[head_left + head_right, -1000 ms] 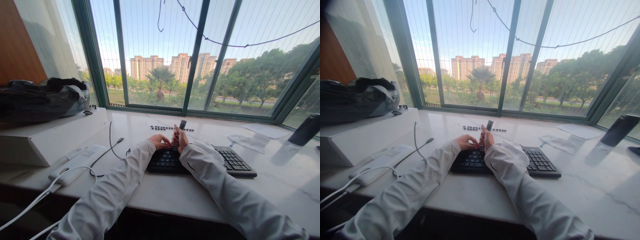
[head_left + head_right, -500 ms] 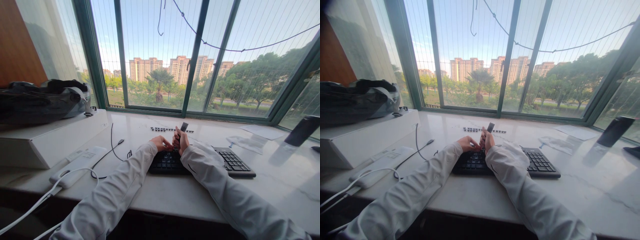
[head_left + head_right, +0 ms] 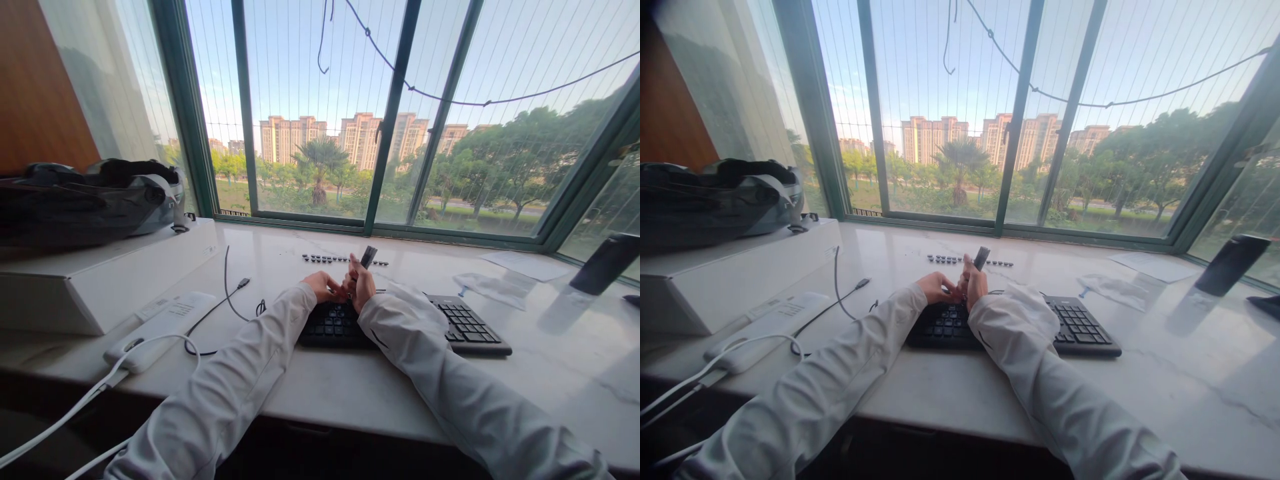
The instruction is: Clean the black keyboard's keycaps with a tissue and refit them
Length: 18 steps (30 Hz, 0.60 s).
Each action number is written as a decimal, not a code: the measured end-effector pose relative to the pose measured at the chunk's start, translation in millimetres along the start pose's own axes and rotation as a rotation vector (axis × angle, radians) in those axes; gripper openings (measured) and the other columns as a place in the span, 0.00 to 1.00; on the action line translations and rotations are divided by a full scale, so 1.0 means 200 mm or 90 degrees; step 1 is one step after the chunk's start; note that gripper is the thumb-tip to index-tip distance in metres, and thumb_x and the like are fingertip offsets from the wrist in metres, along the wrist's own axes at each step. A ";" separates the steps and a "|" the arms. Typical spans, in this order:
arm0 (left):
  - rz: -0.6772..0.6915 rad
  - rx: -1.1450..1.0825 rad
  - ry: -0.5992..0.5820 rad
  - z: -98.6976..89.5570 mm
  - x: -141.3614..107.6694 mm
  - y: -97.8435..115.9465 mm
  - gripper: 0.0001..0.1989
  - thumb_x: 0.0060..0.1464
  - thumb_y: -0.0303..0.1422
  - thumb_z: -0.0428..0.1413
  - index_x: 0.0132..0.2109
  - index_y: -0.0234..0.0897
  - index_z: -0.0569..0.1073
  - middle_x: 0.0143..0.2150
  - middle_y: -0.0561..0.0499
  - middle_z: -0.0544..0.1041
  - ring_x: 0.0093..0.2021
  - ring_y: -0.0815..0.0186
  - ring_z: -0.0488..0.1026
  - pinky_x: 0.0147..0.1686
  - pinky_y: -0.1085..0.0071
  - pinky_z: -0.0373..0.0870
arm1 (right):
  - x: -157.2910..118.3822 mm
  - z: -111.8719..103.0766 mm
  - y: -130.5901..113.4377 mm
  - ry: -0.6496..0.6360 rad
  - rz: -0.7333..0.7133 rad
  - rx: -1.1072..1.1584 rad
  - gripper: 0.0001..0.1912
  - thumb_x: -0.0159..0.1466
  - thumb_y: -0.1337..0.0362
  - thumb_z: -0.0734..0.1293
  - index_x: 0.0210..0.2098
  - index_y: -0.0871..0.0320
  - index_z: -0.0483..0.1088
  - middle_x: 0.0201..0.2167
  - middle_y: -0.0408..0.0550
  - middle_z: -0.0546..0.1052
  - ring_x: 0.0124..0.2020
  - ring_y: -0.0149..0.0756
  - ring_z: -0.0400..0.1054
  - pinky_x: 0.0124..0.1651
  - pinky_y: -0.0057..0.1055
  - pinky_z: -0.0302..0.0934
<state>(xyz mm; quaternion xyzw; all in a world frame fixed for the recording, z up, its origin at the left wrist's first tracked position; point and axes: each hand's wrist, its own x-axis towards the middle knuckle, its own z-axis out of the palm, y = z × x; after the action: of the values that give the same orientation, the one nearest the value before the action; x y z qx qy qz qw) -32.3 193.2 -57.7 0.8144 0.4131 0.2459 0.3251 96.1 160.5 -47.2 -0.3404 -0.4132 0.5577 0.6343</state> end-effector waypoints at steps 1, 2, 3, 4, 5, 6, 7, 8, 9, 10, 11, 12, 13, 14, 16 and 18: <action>-0.002 0.014 -0.011 0.00 0.00 0.00 0.22 0.34 0.44 0.64 0.38 0.37 0.81 0.32 0.48 0.80 0.37 0.61 0.74 0.41 0.69 0.65 | -0.01 0.00 0.00 0.000 -0.007 -0.001 0.27 0.54 0.47 0.65 0.17 0.54 0.46 0.08 0.31 0.46 0.11 0.21 0.37 0.13 0.24 0.36; -0.009 0.037 -0.017 0.00 0.00 -0.01 0.23 0.34 0.46 0.64 0.38 0.38 0.80 0.33 0.48 0.80 0.37 0.61 0.73 0.41 0.70 0.65 | -0.01 0.00 0.01 0.002 -0.016 -0.003 0.27 0.54 0.48 0.66 0.16 0.54 0.46 0.08 0.31 0.46 0.10 0.21 0.37 0.13 0.25 0.36; -0.014 0.055 -0.021 0.00 0.00 -0.01 0.24 0.34 0.47 0.63 0.39 0.38 0.80 0.34 0.49 0.79 0.37 0.61 0.73 0.40 0.70 0.65 | -0.01 0.00 0.01 0.003 -0.026 -0.005 0.27 0.54 0.49 0.66 0.16 0.54 0.46 0.08 0.31 0.46 0.10 0.21 0.38 0.12 0.25 0.36; -0.017 0.068 -0.020 0.00 0.00 -0.01 0.24 0.34 0.47 0.63 0.39 0.39 0.80 0.34 0.49 0.79 0.37 0.61 0.73 0.40 0.70 0.64 | -0.02 0.00 0.01 0.005 -0.034 -0.007 0.26 0.53 0.50 0.67 0.16 0.54 0.46 0.07 0.31 0.46 0.10 0.21 0.38 0.12 0.25 0.36; -0.018 0.078 -0.019 -0.01 0.00 -0.01 0.23 0.35 0.48 0.63 0.38 0.39 0.80 0.34 0.50 0.79 0.37 0.62 0.73 0.39 0.71 0.64 | -0.02 0.00 0.02 0.010 -0.041 -0.008 0.26 0.53 0.51 0.67 0.15 0.54 0.46 0.07 0.31 0.47 0.09 0.21 0.38 0.12 0.25 0.36; -0.020 0.084 -0.018 -0.01 0.00 0.00 0.23 0.35 0.48 0.63 0.38 0.40 0.80 0.35 0.51 0.79 0.37 0.63 0.73 0.39 0.72 0.64 | -0.02 0.00 0.02 0.016 -0.048 -0.008 0.26 0.53 0.53 0.67 0.15 0.54 0.46 0.07 0.31 0.47 0.09 0.21 0.39 0.11 0.25 0.36; -0.022 0.088 -0.018 -0.01 -0.01 0.00 0.22 0.35 0.47 0.63 0.38 0.41 0.80 0.35 0.52 0.79 0.37 0.63 0.73 0.38 0.72 0.64 | -0.02 0.00 0.03 0.023 -0.055 -0.007 0.25 0.52 0.54 0.67 0.14 0.54 0.46 0.06 0.32 0.47 0.08 0.21 0.39 0.11 0.25 0.36; -0.022 0.090 -0.019 -0.01 -0.01 0.00 0.21 0.35 0.47 0.62 0.38 0.41 0.80 0.35 0.53 0.79 0.37 0.64 0.73 0.38 0.73 0.64 | -0.02 0.00 0.03 0.027 -0.062 -0.007 0.24 0.52 0.56 0.67 0.14 0.54 0.46 0.06 0.32 0.47 0.08 0.21 0.39 0.11 0.25 0.37; -0.019 0.093 -0.020 -0.01 -0.01 0.01 0.21 0.36 0.47 0.62 0.37 0.41 0.80 0.35 0.54 0.79 0.37 0.65 0.73 0.38 0.73 0.63 | -0.01 0.00 0.04 0.031 -0.071 -0.010 0.24 0.52 0.57 0.67 0.13 0.54 0.47 0.06 0.32 0.48 0.08 0.21 0.40 0.10 0.25 0.37; -0.017 0.099 -0.020 -0.02 -0.01 0.01 0.20 0.36 0.47 0.62 0.37 0.41 0.80 0.35 0.54 0.79 0.37 0.65 0.73 0.38 0.74 0.63 | -0.01 0.00 0.05 0.034 -0.083 -0.015 0.23 0.51 0.58 0.67 0.13 0.54 0.47 0.05 0.32 0.48 0.08 0.21 0.40 0.10 0.25 0.38; -0.015 0.105 -0.018 -0.02 -0.02 0.02 0.20 0.36 0.48 0.62 0.36 0.41 0.80 0.35 0.54 0.79 0.37 0.65 0.73 0.38 0.74 0.63 | -0.01 -0.01 0.06 0.035 -0.097 -0.023 0.23 0.51 0.58 0.66 0.12 0.54 0.47 0.05 0.33 0.49 0.07 0.22 0.41 0.10 0.25 0.39; -0.013 0.110 -0.015 -0.02 -0.02 0.02 0.20 0.36 0.48 0.62 0.35 0.41 0.80 0.35 0.54 0.79 0.37 0.65 0.73 0.38 0.73 0.63 | -0.01 -0.01 0.06 0.037 -0.115 -0.034 0.23 0.51 0.58 0.66 0.12 0.54 0.48 0.05 0.33 0.50 0.08 0.22 0.41 0.10 0.25 0.39; -0.010 0.114 -0.013 -0.02 -0.02 0.02 0.20 0.36 0.49 0.62 0.35 0.40 0.79 0.35 0.54 0.79 0.38 0.64 0.73 0.38 0.73 0.63 | -0.01 -0.01 0.07 0.040 -0.133 -0.044 0.23 0.51 0.58 0.66 0.11 0.54 0.48 0.05 0.34 0.51 0.08 0.22 0.42 0.11 0.25 0.40; -0.005 0.117 -0.012 -0.02 -0.02 0.02 0.20 0.35 0.49 0.62 0.34 0.40 0.79 0.34 0.54 0.79 0.38 0.64 0.73 0.38 0.73 0.64 | -0.02 -0.01 0.07 0.042 -0.147 -0.048 0.23 0.51 0.58 0.67 0.11 0.54 0.48 0.05 0.34 0.51 0.08 0.22 0.43 0.11 0.25 0.40; 0.006 0.116 -0.013 -0.02 -0.01 0.02 0.20 0.35 0.49 0.62 0.33 0.40 0.79 0.33 0.54 0.79 0.38 0.64 0.73 0.40 0.72 0.64 | -0.03 -0.01 0.07 0.043 -0.158 -0.026 0.23 0.51 0.59 0.66 0.11 0.54 0.47 0.04 0.34 0.50 0.08 0.22 0.42 0.11 0.25 0.39; 0.023 0.093 -0.022 -0.01 -0.01 0.01 0.20 0.35 0.48 0.62 0.33 0.39 0.79 0.33 0.53 0.79 0.38 0.64 0.73 0.42 0.71 0.64 | -0.03 0.01 0.04 0.044 -0.150 0.035 0.24 0.51 0.59 0.66 0.12 0.54 0.45 0.05 0.32 0.48 0.08 0.21 0.39 0.11 0.25 0.38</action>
<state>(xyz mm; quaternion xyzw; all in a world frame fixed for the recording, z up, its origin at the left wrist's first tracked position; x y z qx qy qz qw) -33.8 192.6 -55.1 0.8472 0.4099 0.2069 0.2673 90.6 154.8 -55.1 -0.2912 -0.4129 0.4781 0.7184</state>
